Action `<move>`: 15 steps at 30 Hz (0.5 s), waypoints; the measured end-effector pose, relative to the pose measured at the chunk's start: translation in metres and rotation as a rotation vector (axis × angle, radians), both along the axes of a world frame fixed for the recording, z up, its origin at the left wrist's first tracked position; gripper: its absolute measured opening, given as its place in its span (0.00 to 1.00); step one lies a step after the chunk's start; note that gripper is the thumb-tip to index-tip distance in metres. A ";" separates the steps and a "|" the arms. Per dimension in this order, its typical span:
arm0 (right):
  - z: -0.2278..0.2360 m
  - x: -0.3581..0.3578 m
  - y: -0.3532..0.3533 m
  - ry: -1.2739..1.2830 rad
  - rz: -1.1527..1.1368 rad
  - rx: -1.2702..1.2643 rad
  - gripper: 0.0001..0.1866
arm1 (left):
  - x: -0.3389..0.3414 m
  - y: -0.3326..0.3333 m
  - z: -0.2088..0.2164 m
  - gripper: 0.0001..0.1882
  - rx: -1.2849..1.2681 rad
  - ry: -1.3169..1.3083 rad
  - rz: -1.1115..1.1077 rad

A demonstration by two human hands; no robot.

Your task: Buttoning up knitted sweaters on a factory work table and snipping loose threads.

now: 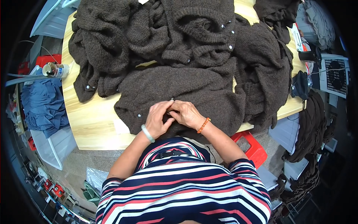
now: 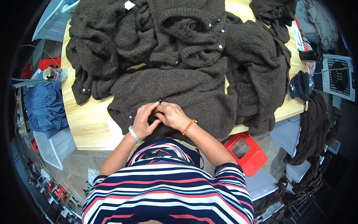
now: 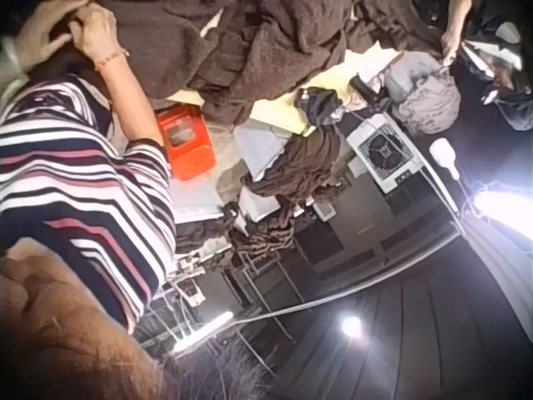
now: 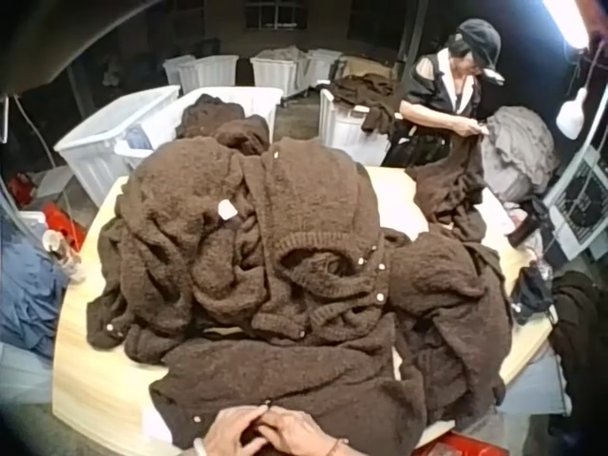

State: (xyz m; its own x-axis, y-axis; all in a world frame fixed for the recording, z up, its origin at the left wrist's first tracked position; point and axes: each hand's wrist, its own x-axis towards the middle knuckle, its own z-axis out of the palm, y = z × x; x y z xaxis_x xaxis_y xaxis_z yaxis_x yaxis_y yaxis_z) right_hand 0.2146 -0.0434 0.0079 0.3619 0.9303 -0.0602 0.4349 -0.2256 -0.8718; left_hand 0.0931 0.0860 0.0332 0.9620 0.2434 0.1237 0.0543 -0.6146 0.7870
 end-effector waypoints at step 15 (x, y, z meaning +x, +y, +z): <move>-0.008 -0.005 -0.001 0.703 -0.334 -0.170 0.10 | 0.003 0.021 -0.028 0.08 -0.575 0.381 0.039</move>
State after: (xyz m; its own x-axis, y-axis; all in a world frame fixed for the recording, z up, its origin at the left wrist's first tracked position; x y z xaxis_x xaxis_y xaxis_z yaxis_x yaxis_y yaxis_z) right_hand 0.2092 -0.0448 -0.0001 0.4443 0.7367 -0.5098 -0.3186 -0.4020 -0.8585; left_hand 0.0959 0.1074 0.0052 0.9019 0.2042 -0.3807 0.4057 -0.0970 0.9089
